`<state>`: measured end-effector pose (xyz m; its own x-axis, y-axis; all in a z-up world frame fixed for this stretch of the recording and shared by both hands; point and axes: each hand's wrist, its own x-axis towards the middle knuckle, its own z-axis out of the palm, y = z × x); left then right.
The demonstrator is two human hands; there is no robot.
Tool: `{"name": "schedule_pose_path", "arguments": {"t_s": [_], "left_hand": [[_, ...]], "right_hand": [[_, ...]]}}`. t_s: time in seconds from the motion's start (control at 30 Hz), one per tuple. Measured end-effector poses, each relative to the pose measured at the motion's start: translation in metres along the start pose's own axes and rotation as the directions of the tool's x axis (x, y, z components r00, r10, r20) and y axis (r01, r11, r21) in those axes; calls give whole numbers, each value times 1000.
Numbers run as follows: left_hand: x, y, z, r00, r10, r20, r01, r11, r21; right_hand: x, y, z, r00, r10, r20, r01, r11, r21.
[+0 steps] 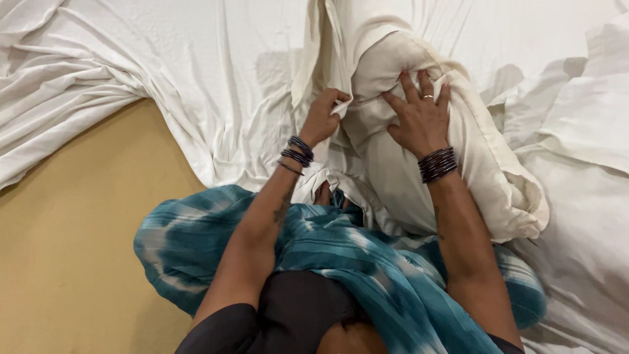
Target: The person sits cross-legged on a bed and inserts a white pillow into a white pillowcase. They align the pillow with the case opening, push it in, and then adjust the fabric to smooth out wrinkles and ensure the pillow fits properly inside.
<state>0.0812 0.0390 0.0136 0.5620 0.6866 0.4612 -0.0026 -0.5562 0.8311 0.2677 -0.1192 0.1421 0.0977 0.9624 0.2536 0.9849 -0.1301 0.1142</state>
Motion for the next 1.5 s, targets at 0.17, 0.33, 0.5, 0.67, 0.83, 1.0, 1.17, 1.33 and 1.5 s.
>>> {"name": "schedule_pose_path", "arguments": {"t_s": [0.17,0.33,0.5,0.67,0.83,1.0,1.17,1.33,1.5], "left_hand": [[8,-5,-28,969,-196,-148,211,973,96],[1,-25,-103,868,-100,-486,308,877,368],[-22,-68,-106,650,-470,-597,534,842,-81],[-35,-118,-90,727,-448,-520,430,888,-164],[-35,-121,-70,955,-182,-232,178,983,-40],[-25,-84,-8,948,-305,92,250,891,379],[-47,-6,70,894,-435,106,370,852,370],[-16,-42,26,833,-261,-489,359,926,118],[54,-61,-117,639,-750,-173,447,545,-709]], "right_hand": [[-2,-1,-5,1000,-2,-13,3,999,34],[-2,-30,-12,996,-89,-13,88,996,-32],[-8,-64,-12,981,-185,-61,181,981,-72],[-7,-62,-5,978,-193,-75,186,979,-84],[0,-32,0,992,-111,-57,108,993,-54],[1,-14,1,999,-26,-43,25,1000,-10],[3,-18,-7,956,135,-261,-94,982,164],[6,-14,-13,987,155,40,-159,978,136],[-25,-61,-34,945,-326,-36,318,885,341]]}}
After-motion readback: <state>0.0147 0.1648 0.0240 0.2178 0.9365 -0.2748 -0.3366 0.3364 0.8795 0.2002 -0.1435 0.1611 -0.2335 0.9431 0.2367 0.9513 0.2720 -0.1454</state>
